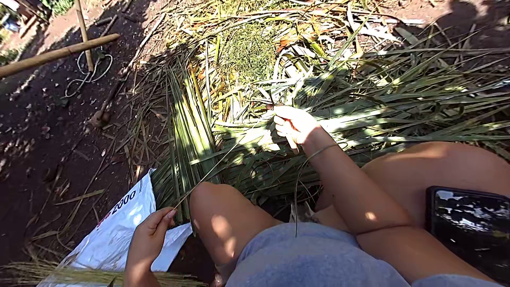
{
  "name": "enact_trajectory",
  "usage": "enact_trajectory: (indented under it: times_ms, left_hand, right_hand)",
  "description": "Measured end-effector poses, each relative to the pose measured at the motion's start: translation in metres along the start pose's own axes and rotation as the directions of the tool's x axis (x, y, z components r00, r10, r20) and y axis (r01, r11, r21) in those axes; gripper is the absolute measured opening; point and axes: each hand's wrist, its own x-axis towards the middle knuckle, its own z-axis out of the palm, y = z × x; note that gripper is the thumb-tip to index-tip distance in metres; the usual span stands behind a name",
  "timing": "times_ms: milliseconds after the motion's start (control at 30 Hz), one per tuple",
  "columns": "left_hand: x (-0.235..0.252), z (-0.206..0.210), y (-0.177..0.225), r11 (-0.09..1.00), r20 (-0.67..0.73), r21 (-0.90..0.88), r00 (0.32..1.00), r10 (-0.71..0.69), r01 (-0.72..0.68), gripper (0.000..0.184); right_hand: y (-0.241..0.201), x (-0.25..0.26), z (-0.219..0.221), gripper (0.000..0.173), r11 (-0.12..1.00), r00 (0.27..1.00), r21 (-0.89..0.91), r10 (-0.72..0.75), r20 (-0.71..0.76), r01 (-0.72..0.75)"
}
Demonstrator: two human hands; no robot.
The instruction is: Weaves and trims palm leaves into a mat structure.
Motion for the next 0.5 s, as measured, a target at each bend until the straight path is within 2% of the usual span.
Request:
enact_trajectory:
  times_ms: [133, 333, 500]
  left_hand:
    - [-0.015, -0.030, -0.031, 0.998, -0.016, 0.031, 0.999, -0.050, 0.050, 0.036]
    - [-0.040, -0.078, -0.070, 0.987, 0.021, -0.028, 0.987, -0.156, 0.157, 0.032]
    - [-0.060, -0.106, -0.088, 0.975, 0.030, -0.078, 0.978, -0.207, 0.208, 0.030]
  right_hand:
    - [-0.001, 0.004, -0.007, 0.021, 0.999, 1.000, 0.034, -0.024, 0.005, 0.024]
    - [0.003, 0.013, -0.015, 0.023, 1.000, 1.000, -0.001, 0.010, 0.029, -0.010]
    - [0.004, 0.020, -0.022, 0.021, 0.999, 0.999, 0.050, -0.017, -0.034, 0.019]
